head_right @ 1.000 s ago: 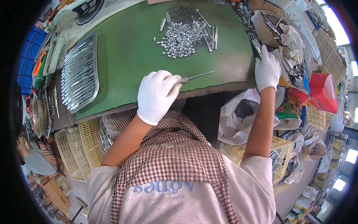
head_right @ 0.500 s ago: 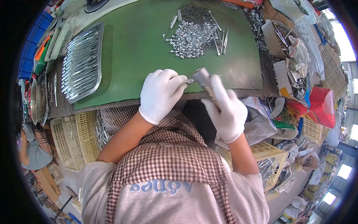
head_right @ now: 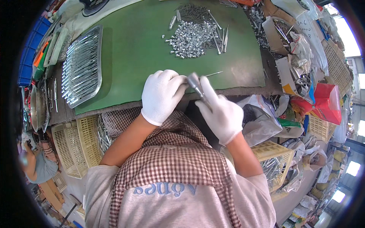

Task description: The person assembles small metal pin components by hand at a manufacturing workbench.

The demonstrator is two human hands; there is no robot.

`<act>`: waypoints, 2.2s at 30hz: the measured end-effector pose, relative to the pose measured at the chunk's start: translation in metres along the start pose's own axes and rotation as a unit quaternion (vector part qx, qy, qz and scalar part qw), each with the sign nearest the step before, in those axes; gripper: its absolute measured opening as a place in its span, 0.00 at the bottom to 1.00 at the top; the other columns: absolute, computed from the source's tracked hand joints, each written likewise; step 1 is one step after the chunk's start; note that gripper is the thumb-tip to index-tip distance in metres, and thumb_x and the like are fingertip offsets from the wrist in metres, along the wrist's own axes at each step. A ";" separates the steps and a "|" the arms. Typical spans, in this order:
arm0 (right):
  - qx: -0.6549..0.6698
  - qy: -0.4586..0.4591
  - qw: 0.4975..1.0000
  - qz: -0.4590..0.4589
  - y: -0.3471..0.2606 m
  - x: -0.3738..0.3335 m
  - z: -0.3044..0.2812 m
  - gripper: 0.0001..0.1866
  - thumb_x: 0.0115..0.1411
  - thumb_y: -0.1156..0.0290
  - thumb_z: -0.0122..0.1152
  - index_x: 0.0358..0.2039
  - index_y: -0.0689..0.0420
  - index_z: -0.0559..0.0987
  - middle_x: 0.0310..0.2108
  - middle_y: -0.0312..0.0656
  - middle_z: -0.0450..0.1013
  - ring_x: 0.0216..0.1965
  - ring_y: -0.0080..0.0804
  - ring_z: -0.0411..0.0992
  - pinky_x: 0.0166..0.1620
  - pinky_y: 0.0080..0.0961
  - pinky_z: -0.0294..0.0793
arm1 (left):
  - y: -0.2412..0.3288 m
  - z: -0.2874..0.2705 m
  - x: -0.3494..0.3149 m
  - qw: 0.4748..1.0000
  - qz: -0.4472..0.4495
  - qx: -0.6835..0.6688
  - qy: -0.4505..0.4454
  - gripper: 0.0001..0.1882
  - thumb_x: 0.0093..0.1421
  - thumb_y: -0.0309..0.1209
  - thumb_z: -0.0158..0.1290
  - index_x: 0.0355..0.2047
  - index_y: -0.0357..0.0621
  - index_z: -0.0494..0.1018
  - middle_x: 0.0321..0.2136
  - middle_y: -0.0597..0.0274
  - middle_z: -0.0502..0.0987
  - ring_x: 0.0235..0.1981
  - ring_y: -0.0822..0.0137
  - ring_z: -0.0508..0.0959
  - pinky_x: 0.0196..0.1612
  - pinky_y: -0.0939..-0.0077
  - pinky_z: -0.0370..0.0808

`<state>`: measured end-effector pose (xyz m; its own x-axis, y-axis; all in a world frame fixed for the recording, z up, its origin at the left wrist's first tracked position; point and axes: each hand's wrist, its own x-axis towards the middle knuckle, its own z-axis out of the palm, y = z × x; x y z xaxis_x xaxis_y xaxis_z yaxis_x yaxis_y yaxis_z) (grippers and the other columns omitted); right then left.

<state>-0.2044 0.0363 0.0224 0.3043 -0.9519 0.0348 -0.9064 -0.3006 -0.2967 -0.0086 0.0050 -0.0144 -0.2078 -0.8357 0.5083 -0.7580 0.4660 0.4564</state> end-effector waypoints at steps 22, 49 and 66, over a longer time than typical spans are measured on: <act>0.155 0.058 0.986 0.029 0.002 -0.003 0.022 0.39 0.56 0.68 0.69 0.68 0.52 0.65 0.40 0.55 0.80 0.37 0.48 0.81 0.39 0.34 0.79 | -0.001 0.005 0.001 0.999 -0.018 0.003 0.028 0.07 0.48 0.29 0.65 0.27 0.48 0.78 0.24 0.65 0.76 0.28 0.58 0.76 0.32 0.61 0.70; -0.106 0.118 0.984 0.076 0.110 0.140 0.000 0.11 0.57 0.64 0.57 0.33 0.58 0.78 0.36 0.54 0.77 0.39 0.56 0.75 0.43 0.47 0.74 | -0.158 -0.189 0.013 0.964 -0.084 0.244 0.062 0.08 0.58 0.31 0.56 0.36 0.43 0.77 0.39 0.54 0.79 0.43 0.52 0.78 0.47 0.60 0.73; 0.176 0.252 0.946 0.108 0.097 0.106 -0.017 0.08 0.64 0.72 0.55 0.42 0.59 0.76 0.32 0.46 0.77 0.33 0.34 0.76 0.41 0.30 0.74 | -0.225 -0.225 0.030 0.930 -0.113 0.347 -0.045 0.10 0.63 0.29 0.51 0.40 0.43 0.80 0.41 0.56 0.80 0.46 0.51 0.78 0.50 0.62 0.74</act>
<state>-0.2648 -0.0947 0.0137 -0.1342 -0.9229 0.3608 -0.7508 -0.1430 -0.6449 0.2947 -0.0593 0.0630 -0.0232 -0.9252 0.3787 -0.9986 0.0030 -0.0537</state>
